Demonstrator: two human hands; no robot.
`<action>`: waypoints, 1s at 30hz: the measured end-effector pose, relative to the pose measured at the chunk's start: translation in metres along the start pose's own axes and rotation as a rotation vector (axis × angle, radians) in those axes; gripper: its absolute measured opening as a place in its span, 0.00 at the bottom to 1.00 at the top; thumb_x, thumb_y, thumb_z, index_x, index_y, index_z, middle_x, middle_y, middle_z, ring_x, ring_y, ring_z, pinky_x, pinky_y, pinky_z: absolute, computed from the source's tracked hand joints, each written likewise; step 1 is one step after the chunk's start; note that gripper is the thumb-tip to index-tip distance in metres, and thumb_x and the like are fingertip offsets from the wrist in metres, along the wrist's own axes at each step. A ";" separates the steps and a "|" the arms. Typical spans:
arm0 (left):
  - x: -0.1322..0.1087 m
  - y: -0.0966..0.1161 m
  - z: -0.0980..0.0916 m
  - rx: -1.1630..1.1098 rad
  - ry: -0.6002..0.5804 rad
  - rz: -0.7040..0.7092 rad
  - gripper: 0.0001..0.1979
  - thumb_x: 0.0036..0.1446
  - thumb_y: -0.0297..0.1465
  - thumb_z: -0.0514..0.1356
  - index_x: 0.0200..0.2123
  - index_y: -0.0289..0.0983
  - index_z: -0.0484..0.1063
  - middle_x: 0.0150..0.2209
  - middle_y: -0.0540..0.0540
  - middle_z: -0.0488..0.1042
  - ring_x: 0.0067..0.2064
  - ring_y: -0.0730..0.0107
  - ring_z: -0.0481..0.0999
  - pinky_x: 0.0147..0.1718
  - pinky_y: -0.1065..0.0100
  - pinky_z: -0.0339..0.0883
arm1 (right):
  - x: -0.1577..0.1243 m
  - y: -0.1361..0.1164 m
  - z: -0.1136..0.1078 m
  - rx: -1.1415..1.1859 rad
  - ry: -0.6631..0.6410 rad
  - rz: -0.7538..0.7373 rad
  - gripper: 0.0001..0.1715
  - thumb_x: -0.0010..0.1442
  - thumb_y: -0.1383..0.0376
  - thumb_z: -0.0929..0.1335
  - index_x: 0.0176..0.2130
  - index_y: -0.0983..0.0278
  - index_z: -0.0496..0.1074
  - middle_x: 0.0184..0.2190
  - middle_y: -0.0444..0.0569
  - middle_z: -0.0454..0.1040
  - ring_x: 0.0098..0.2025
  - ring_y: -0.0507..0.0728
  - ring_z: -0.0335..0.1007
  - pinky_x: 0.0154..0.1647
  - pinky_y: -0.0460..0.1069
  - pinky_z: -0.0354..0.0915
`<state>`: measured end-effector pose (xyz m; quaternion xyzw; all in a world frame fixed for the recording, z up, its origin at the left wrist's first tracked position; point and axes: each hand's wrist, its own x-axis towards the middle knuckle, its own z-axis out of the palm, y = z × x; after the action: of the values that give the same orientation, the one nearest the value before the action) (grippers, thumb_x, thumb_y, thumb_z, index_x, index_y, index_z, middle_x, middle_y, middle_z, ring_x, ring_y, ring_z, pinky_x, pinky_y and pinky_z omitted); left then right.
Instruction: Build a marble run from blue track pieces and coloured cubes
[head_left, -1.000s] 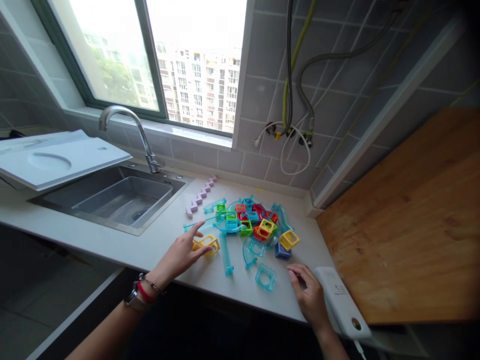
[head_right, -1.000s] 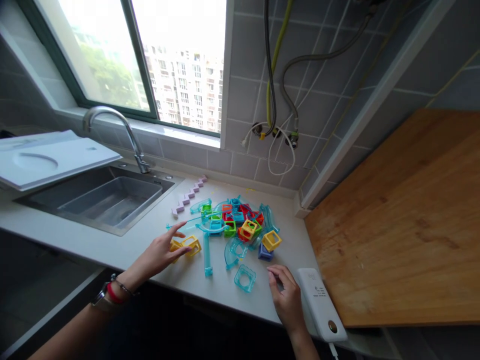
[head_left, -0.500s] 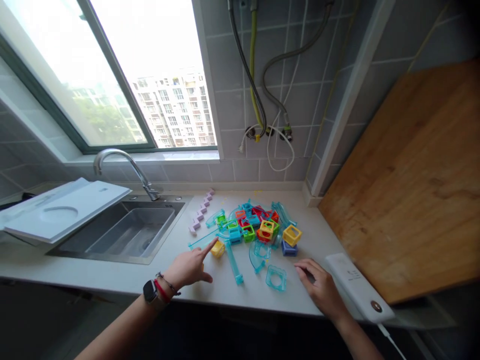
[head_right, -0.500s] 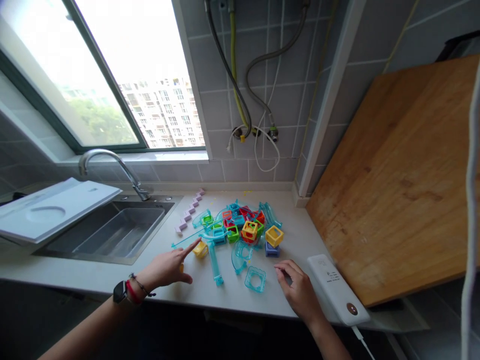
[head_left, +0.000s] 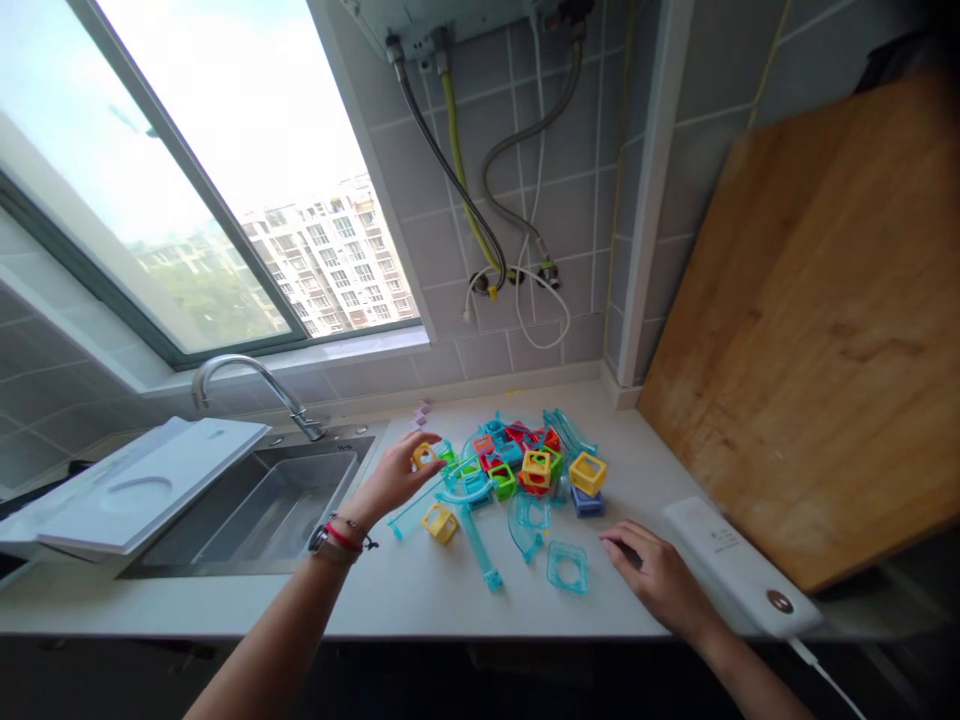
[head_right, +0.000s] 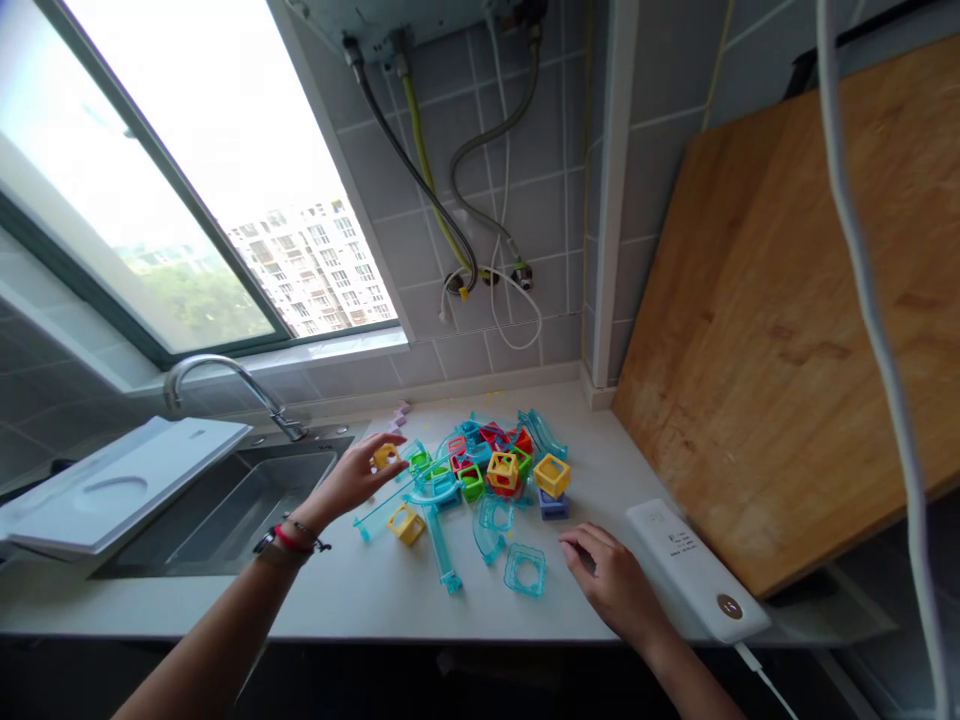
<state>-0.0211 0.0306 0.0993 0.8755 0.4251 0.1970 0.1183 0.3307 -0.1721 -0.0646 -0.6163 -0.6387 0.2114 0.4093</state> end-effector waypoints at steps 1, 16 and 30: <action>0.016 0.001 0.007 0.007 -0.008 0.025 0.21 0.62 0.46 0.60 0.52 0.40 0.74 0.50 0.41 0.77 0.47 0.59 0.78 0.50 0.59 0.71 | 0.000 -0.001 0.000 -0.003 -0.004 0.004 0.16 0.69 0.55 0.64 0.42 0.58 0.78 0.41 0.50 0.79 0.45 0.61 0.77 0.49 0.53 0.70; 0.143 -0.020 0.062 -0.169 0.065 -0.073 0.32 0.70 0.48 0.45 0.66 0.33 0.61 0.69 0.31 0.59 0.72 0.50 0.54 0.68 0.47 0.50 | 0.002 0.002 0.004 -0.012 -0.023 0.026 0.18 0.70 0.55 0.62 0.42 0.60 0.77 0.41 0.52 0.79 0.45 0.62 0.75 0.50 0.55 0.70; -0.187 0.004 0.133 -0.413 0.660 -0.483 0.22 0.66 0.47 0.52 0.54 0.41 0.72 0.56 0.38 0.75 0.60 0.46 0.72 0.56 0.46 0.70 | 0.005 -0.004 0.004 0.001 0.001 0.027 0.17 0.70 0.57 0.62 0.42 0.60 0.77 0.40 0.52 0.78 0.44 0.61 0.75 0.49 0.54 0.69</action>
<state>-0.0639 -0.1249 -0.0637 0.5999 0.5836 0.5127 0.1912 0.3256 -0.1671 -0.0631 -0.6249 -0.6300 0.2167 0.4070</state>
